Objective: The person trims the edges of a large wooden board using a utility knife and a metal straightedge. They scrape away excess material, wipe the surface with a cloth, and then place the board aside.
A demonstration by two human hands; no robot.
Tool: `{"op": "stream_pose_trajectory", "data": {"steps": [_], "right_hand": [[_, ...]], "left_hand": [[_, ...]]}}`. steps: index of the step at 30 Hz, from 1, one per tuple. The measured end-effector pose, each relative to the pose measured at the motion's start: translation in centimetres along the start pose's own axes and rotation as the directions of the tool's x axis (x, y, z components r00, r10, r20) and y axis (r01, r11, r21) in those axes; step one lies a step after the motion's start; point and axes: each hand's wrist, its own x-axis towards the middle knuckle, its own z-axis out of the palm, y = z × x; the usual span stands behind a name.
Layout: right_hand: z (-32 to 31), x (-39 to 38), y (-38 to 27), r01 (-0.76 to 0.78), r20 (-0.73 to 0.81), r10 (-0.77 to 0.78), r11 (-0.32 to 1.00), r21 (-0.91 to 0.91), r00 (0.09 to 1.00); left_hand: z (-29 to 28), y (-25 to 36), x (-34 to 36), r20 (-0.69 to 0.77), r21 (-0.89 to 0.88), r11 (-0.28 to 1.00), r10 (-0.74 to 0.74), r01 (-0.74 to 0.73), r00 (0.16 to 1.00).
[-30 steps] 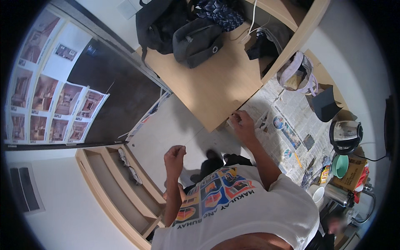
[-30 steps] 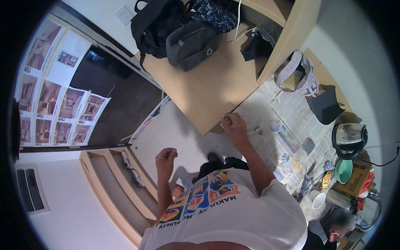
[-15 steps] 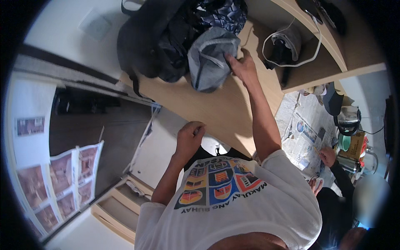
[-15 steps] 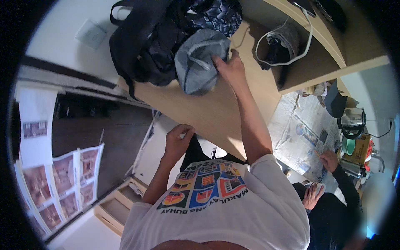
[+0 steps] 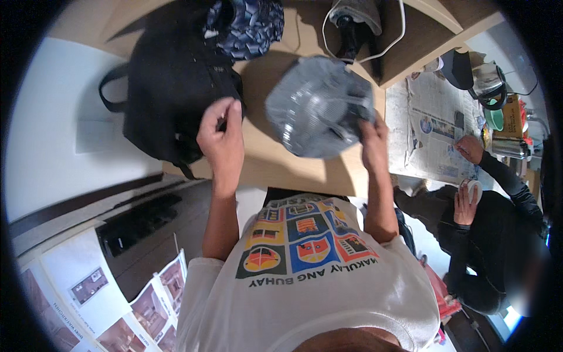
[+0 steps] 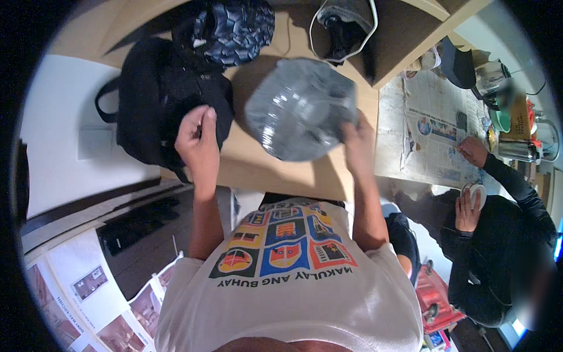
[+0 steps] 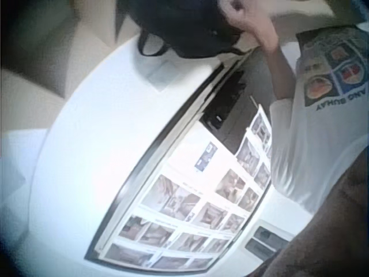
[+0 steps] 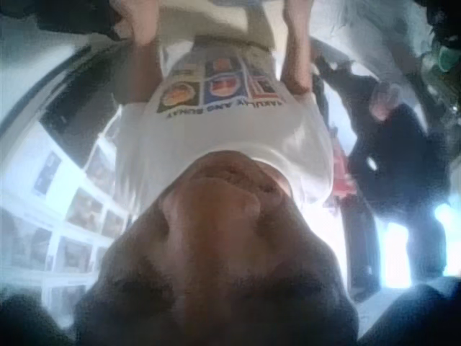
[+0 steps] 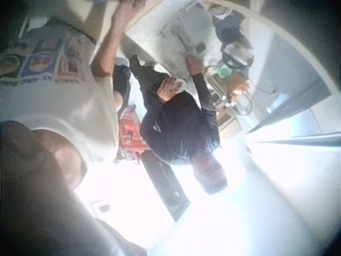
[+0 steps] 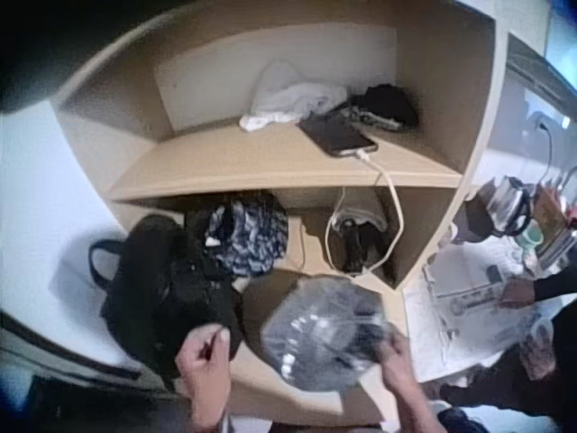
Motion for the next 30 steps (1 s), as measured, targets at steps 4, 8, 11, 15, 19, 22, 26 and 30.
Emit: {"op": "stream_pose_trajectory", "data": {"steps": [4,8,11,15,19,22,26,30], "right_hand": [[-5.4,0.9,-0.2,0.143,-0.296,-0.087,0.974,0.174,0.951],[-7.5,2.1,-0.5,0.183,-0.421,-0.115,0.975,0.125,0.900],[-6.5,0.5,-0.7,0.061,-0.215,-0.016,0.977,0.205,0.976],[-2.1,-4.7,-2.2,0.072,-0.559,-0.059,0.997,0.001,0.827],[-1.0,-9.2,-0.8,0.015,-0.656,-0.143,0.980,-0.197,0.741],[2.0,-11.1,-2.5,-0.049,-0.470,-0.080,0.965,-0.256,0.879],[6.2,-9.8,-2.8,0.029,-0.152,-0.073,0.961,-0.274,0.986],[9.3,-7.4,-0.3,0.142,-0.120,-0.197,0.921,-0.363,0.973]], "left_hand": [[4.5,-0.7,9.2,-0.036,0.286,0.939,0.207,-0.188,0.978],[12.1,-4.0,16.9,-0.077,0.442,0.815,0.451,-0.375,0.889],[14.9,-5.8,20.2,0.024,0.628,0.725,0.348,-0.285,0.937],[15.9,-7.4,21.9,0.142,0.490,0.868,0.011,-0.080,0.990],[13.3,-2.7,18.3,-0.090,-0.228,0.969,0.074,-0.092,0.993],[9.3,-0.3,12.9,0.057,-0.206,0.973,0.119,-0.105,0.991],[3.9,0.9,8.4,0.141,-0.376,0.921,0.165,-0.101,0.976],[-0.6,0.5,9.1,0.177,-0.249,0.965,0.129,-0.082,0.976]]}}
